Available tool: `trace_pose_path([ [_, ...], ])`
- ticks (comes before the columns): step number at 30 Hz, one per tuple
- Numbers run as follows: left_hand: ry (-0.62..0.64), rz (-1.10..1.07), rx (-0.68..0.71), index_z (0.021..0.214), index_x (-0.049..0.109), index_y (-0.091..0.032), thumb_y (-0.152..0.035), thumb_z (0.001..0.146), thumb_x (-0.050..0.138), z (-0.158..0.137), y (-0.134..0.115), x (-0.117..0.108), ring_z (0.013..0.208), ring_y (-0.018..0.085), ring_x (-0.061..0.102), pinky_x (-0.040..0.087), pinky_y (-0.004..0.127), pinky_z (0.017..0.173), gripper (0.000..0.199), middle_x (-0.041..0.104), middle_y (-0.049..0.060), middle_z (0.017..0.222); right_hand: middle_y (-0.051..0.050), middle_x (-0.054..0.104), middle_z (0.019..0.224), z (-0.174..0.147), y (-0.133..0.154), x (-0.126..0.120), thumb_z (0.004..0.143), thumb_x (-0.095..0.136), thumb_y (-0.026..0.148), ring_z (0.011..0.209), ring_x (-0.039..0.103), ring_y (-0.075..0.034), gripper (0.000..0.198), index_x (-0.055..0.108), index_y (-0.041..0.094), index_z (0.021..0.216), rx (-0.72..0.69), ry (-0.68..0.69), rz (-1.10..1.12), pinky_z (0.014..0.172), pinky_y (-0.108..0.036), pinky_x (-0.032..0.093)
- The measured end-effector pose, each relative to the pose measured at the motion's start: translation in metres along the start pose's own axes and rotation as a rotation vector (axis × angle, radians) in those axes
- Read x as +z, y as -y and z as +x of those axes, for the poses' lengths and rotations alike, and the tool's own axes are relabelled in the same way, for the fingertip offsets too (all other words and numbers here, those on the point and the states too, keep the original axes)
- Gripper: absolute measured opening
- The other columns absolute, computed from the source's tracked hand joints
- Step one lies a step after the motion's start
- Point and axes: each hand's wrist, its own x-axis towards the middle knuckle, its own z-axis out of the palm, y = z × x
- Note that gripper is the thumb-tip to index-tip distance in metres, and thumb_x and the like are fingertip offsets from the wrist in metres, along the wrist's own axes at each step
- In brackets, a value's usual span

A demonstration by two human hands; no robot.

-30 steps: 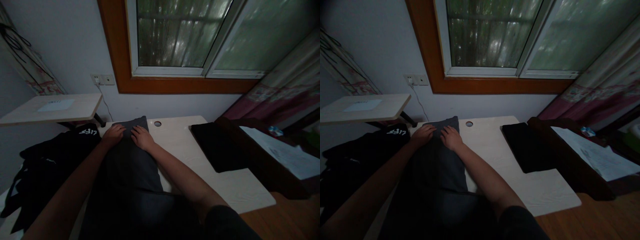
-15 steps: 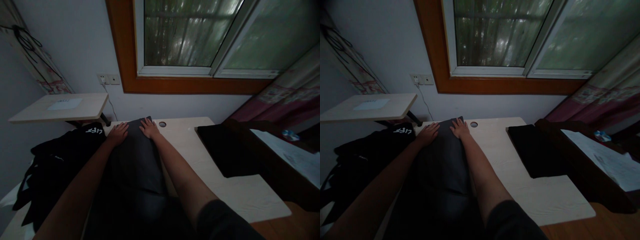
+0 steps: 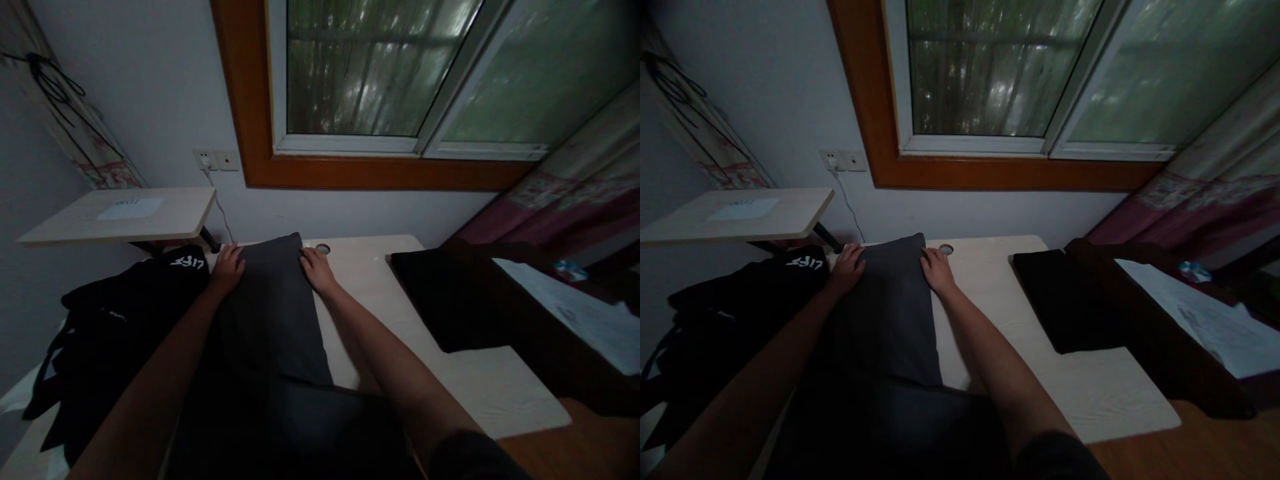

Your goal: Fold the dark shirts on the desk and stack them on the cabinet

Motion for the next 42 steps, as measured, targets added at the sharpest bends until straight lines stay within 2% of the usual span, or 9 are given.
trace_pose_path([
  [3,-0.117,-0.041,-0.121,0.141,0.053,-0.014,-0.029,0.087,0.055,-0.015,-0.004,-0.004,0.143,0.034,0.042,0.030,0.052,0.123,0.056,0.048,0.018,0.151,-0.012,0.067,0.121,-0.027,0.001,-0.012,0.101,0.048,0.033,0.118,0.057,-0.025,0.042,0.060,0.018,0.139,-0.010,0.034,0.028,0.109,-0.040,0.042],
  [6,-0.128,-0.075,-0.124,0.139,0.054,-0.014,-0.028,0.085,0.058,-0.041,-0.011,-0.013,0.138,0.033,0.046,0.035,0.051,0.121,0.056,0.053,0.019,0.142,-0.011,0.068,0.111,-0.053,0.008,-0.023,0.099,0.052,0.030,0.107,0.060,-0.024,0.044,0.059,0.017,0.140,-0.021,0.080,0.033,0.102,-0.038,0.045],
  [12,0.002,-0.130,-0.202,0.141,0.054,-0.018,-0.035,0.085,0.060,-0.097,-0.022,-0.038,0.131,0.031,0.055,0.042,0.049,0.115,0.059,0.056,0.015,0.136,-0.010,0.070,0.122,-0.098,0.032,-0.036,0.096,0.059,0.031,0.111,0.063,-0.024,0.042,0.062,0.021,0.137,-0.013,0.195,0.107,0.102,-0.040,0.046],
  [17,0.191,-0.288,-0.315,0.140,0.055,-0.023,-0.042,0.087,0.059,-0.112,-0.024,-0.058,0.119,0.029,0.065,0.051,0.045,0.106,0.057,0.065,0.011,0.134,-0.007,0.073,0.108,-0.127,0.047,-0.037,0.097,0.056,0.024,0.101,0.068,-0.021,0.026,0.075,0.024,0.114,-0.018,0.256,0.205,0.095,-0.034,0.052],
  [25,0.190,-0.423,-0.379,0.140,0.054,-0.022,-0.034,0.085,0.063,-0.084,-0.039,-0.048,0.105,0.026,0.070,0.055,0.039,0.092,0.057,0.072,0.010,0.120,-0.007,0.076,0.106,-0.124,0.028,-0.046,0.096,0.054,0.025,0.101,0.069,-0.021,0.026,0.078,0.024,0.107,0.040,0.136,0.277,0.095,-0.036,0.052],
  [30,0.172,-0.363,-0.371,0.143,0.051,-0.024,-0.033,0.084,0.066,-0.054,-0.054,-0.028,0.093,0.024,0.071,0.054,0.037,0.085,0.062,0.073,0.009,0.112,-0.005,0.078,0.107,-0.108,-0.005,-0.047,0.091,0.059,0.031,0.103,0.070,-0.023,0.024,0.080,0.026,0.103,0.194,0.079,0.380,0.096,-0.039,0.053],
  [34,0.131,-0.433,-0.377,0.141,0.053,-0.025,-0.030,0.084,0.066,-0.027,-0.066,-0.011,0.094,0.023,0.071,0.054,0.034,0.082,0.059,0.073,0.008,0.112,-0.005,0.079,0.100,-0.083,-0.020,-0.054,0.087,0.063,0.035,0.098,0.071,-0.025,0.023,0.080,0.023,0.098,0.297,0.045,0.446,0.090,-0.039,0.055],
  [37,0.089,-0.456,-0.364,0.134,0.058,-0.022,-0.025,0.081,0.068,-0.005,-0.073,0.001,0.099,0.024,0.071,0.054,0.033,0.086,0.054,0.074,0.009,0.113,-0.007,0.078,0.101,-0.061,-0.019,-0.065,0.091,0.063,0.039,0.096,0.070,-0.025,0.026,0.078,0.021,0.102,0.303,0.055,0.419,0.089,-0.039,0.056],
  [42,0.047,-0.453,-0.386,0.127,0.063,-0.022,-0.026,0.081,0.068,0.023,-0.079,0.015,0.103,0.024,0.070,0.053,0.033,0.090,0.047,0.073,0.010,0.118,-0.010,0.064,0.129,-0.034,-0.012,-0.084,0.099,0.062,0.039,0.109,0.065,-0.023,0.033,0.063,0.020,0.126,0.270,0.073,0.397,0.093,-0.043,0.057],
])
